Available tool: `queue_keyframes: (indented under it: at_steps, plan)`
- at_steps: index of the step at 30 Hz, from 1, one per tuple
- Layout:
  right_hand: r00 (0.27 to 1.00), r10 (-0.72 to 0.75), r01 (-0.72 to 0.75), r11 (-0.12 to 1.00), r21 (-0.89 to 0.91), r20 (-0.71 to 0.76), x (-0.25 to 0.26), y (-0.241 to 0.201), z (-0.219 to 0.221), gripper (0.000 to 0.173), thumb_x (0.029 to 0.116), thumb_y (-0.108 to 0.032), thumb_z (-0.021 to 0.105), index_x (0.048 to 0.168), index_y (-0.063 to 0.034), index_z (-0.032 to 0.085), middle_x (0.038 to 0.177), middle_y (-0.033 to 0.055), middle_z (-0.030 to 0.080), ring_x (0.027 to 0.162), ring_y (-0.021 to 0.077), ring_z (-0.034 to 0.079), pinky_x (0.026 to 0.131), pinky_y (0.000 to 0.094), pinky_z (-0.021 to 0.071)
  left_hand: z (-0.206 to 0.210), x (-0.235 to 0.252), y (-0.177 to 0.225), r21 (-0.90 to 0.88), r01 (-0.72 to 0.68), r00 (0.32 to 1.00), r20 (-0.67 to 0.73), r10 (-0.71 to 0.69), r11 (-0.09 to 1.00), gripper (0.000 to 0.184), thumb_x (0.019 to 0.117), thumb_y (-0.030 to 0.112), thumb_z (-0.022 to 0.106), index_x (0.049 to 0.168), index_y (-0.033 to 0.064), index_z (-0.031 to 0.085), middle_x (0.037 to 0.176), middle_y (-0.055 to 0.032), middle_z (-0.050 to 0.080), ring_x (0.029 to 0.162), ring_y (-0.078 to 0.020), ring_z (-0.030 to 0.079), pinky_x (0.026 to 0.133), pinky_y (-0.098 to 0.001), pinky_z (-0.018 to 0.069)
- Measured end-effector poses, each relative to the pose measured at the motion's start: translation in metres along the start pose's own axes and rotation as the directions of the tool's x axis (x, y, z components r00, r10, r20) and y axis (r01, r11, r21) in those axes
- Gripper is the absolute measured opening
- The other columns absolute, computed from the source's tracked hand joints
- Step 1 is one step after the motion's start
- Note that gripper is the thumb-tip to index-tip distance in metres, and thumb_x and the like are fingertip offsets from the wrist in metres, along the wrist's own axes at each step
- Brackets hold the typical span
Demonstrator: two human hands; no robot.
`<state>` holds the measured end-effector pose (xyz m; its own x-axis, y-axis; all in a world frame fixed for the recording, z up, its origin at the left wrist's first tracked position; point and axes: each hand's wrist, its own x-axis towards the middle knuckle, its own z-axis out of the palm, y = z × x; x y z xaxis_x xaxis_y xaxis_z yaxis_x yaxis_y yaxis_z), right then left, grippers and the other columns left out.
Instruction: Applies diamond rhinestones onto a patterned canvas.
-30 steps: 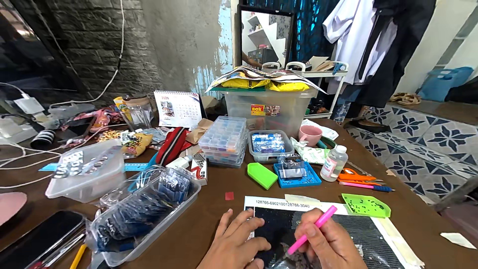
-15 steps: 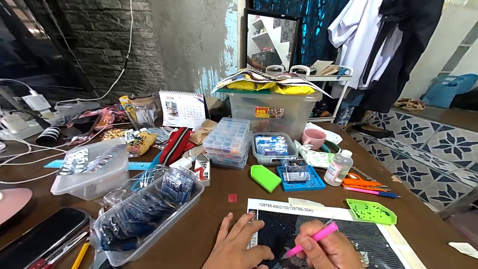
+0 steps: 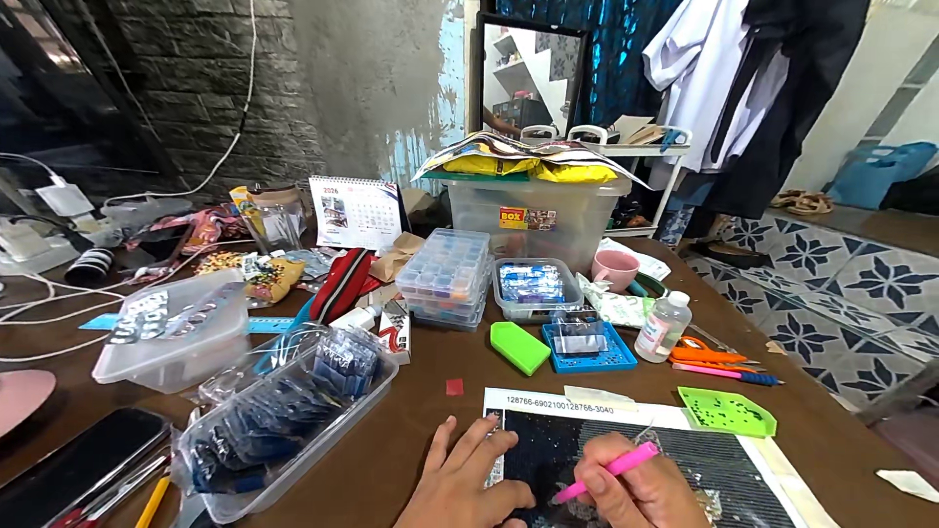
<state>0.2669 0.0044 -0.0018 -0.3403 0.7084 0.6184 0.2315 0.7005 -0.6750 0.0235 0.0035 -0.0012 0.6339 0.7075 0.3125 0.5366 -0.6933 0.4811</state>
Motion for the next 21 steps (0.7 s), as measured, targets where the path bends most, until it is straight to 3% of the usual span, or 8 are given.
queue_keyframes:
  at_steps: [16,21]
  plan:
    - [1.0,-0.011,0.011,1.0,-0.001,0.011,0.001,-0.0002,0.0011,0.032,0.1094,-0.026,0.049,0.096,0.0017,0.058,0.075,0.0086,0.062,0.067,0.0014,0.059,0.063,0.0137,0.0493,0.0007,-0.0001,0.0001,0.015,-0.034,0.999,-0.006,0.034,0.999,0.032,0.1048,0.025,0.046,0.112,0.0142,0.076,0.144,-0.0213,0.058,0.146,-0.0462,0.039,0.112,-0.0773,0.0162]
    - [0.997,-0.066,0.07,0.993,-0.095,0.046,0.0022,-0.0046,0.0011,0.034,0.1101,-0.026,0.047,0.093,0.0011,0.06,0.075,0.0112,0.063,0.068,0.0074,0.061,0.065,0.017,0.0502,-0.0019,0.0003,0.0034,0.04,-0.039,0.999,0.024,0.038,0.998,0.034,0.1055,0.025,0.046,0.112,0.014,0.077,0.145,-0.0214,0.057,0.145,-0.047,0.039,0.111,-0.079,0.0156]
